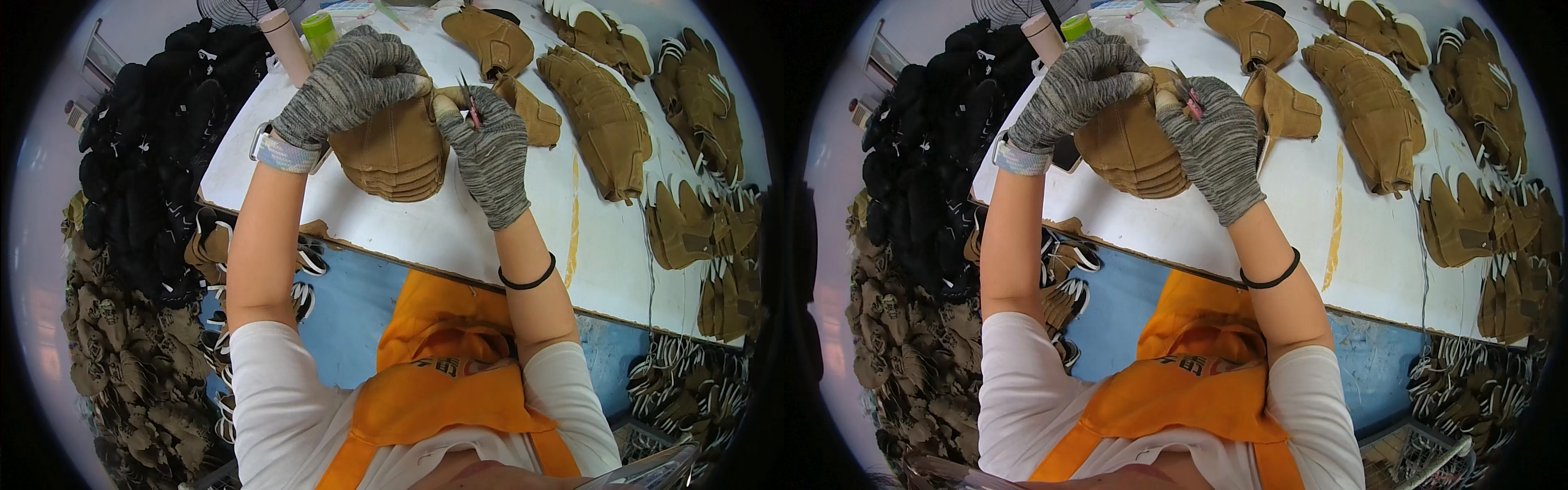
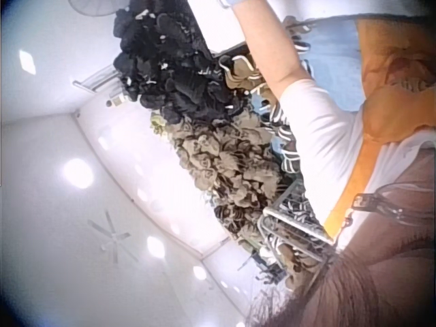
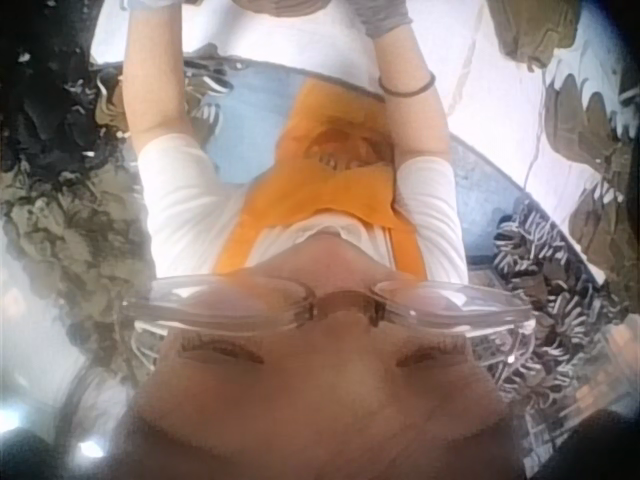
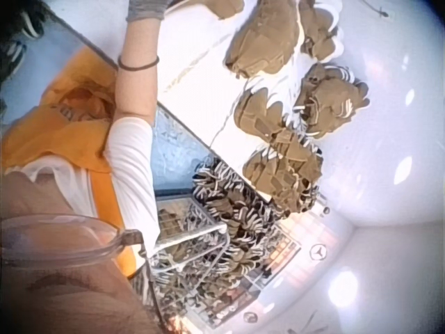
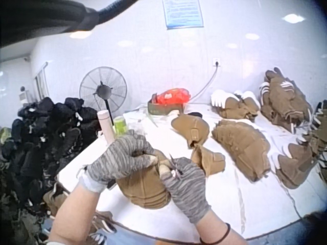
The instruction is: The person picks up and trims various brown boot components using small snips, including trimming the edges and pulling away loose threads from multiple pieces on a workspace.
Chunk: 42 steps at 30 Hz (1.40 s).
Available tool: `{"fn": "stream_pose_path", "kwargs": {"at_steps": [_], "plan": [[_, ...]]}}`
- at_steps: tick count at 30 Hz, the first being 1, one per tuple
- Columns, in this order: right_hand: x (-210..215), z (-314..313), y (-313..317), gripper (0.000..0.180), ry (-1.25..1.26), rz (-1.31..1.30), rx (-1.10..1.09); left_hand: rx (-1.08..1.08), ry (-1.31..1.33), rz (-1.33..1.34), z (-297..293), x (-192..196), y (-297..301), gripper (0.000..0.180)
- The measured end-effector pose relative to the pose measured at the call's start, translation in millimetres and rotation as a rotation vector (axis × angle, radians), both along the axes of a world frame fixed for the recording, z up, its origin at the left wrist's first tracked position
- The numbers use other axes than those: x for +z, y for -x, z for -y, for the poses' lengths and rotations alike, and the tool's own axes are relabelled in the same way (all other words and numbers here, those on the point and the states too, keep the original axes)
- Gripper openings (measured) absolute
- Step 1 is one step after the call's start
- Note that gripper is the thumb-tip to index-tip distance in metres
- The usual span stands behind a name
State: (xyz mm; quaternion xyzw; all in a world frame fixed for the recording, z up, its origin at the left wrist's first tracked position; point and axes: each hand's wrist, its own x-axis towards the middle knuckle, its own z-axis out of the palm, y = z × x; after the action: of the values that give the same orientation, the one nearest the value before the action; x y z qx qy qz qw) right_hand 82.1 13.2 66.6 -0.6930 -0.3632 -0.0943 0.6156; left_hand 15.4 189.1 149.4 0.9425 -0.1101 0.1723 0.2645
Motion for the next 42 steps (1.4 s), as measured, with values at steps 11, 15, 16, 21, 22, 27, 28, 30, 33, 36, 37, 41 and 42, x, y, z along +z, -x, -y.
{"fn": "stream_pose_path", "kwargs": {"at_steps": [11, 15, 16, 21, 22, 27, 28, 30, 33, 36, 37, 41, 42], "plan": [[-12.7, 9.5, -18.3, 0.021, -0.584, -1.089, 0.914, -0.051, 0.173, 0.096, 0.4, -10.1, 2.3, 0.017], [-21.3, 11.8, -12.4, 0.029, -0.373, -0.821, 0.444, -0.004, 0.131, 0.118, 2.3, -11.6, 0.1, 0.017], [-6.1, 7.9, 2.6, 0.028, -0.203, -0.622, 0.234, -0.005, 0.15, 0.104, 0.4, -13.6, -0.1, 0.017], [-16.4, -10.4, -3.9, 0.026, -0.111, 0.023, -0.019, -0.001, 0.104, 0.084, -6.0, -16.6, -3.6, 0.018], [-2.3, -10.5, 5.9, 0.025, -0.031, 0.056, -0.083, 0.011, 0.132, 0.086, -5.8, -17.6, -3.0, 0.018], [-3.1, -9.7, 1.8, 0.021, -0.109, -0.1, 0.039, 0.041, 0.118, 0.122, -0.6, -18.7, -4.0, 0.019], [-3.0, -8.9, 1.5, 0.021, -0.142, -0.111, 0.089, 0.041, 0.114, 0.13, -0.9, -19.2, -3.9, 0.02], [0.6, -6.6, 2.8, 0.022, -0.208, -0.131, 0.191, 0.042, 0.105, 0.146, -2.2, -19.6, -2.8, 0.02], [-1.6, 0.9, 0.6, 0.021, -0.23, -0.485, 0.424, 0.018, 0.245, 0.079, -3.3, -21.3, -2.1, 0.02], [-2.9, 2.8, -9.4, 0.016, -0.573, -1.013, 0.813, -0.004, 0.242, 0.1, -2.6, -21.4, -2.0, 0.02], [-5.1, 2.6, -11.5, 0.017, -0.597, -1.041, 0.853, 0.01, 0.197, 0.114, -2.5, -20.7, -1.3, 0.02], [-15.7, -0.3, -8.2, 0.027, -0.661, -1.04, 0.724, 0.033, 0.118, 0.148, -3.6, -22.9, -1.5, 0.021], [-17.1, -1.4, -2.5, 0.031, -0.667, -1.01, 0.623, 0.033, 0.122, 0.152, -4.4, -23.4, -1.0, 0.021]]}}
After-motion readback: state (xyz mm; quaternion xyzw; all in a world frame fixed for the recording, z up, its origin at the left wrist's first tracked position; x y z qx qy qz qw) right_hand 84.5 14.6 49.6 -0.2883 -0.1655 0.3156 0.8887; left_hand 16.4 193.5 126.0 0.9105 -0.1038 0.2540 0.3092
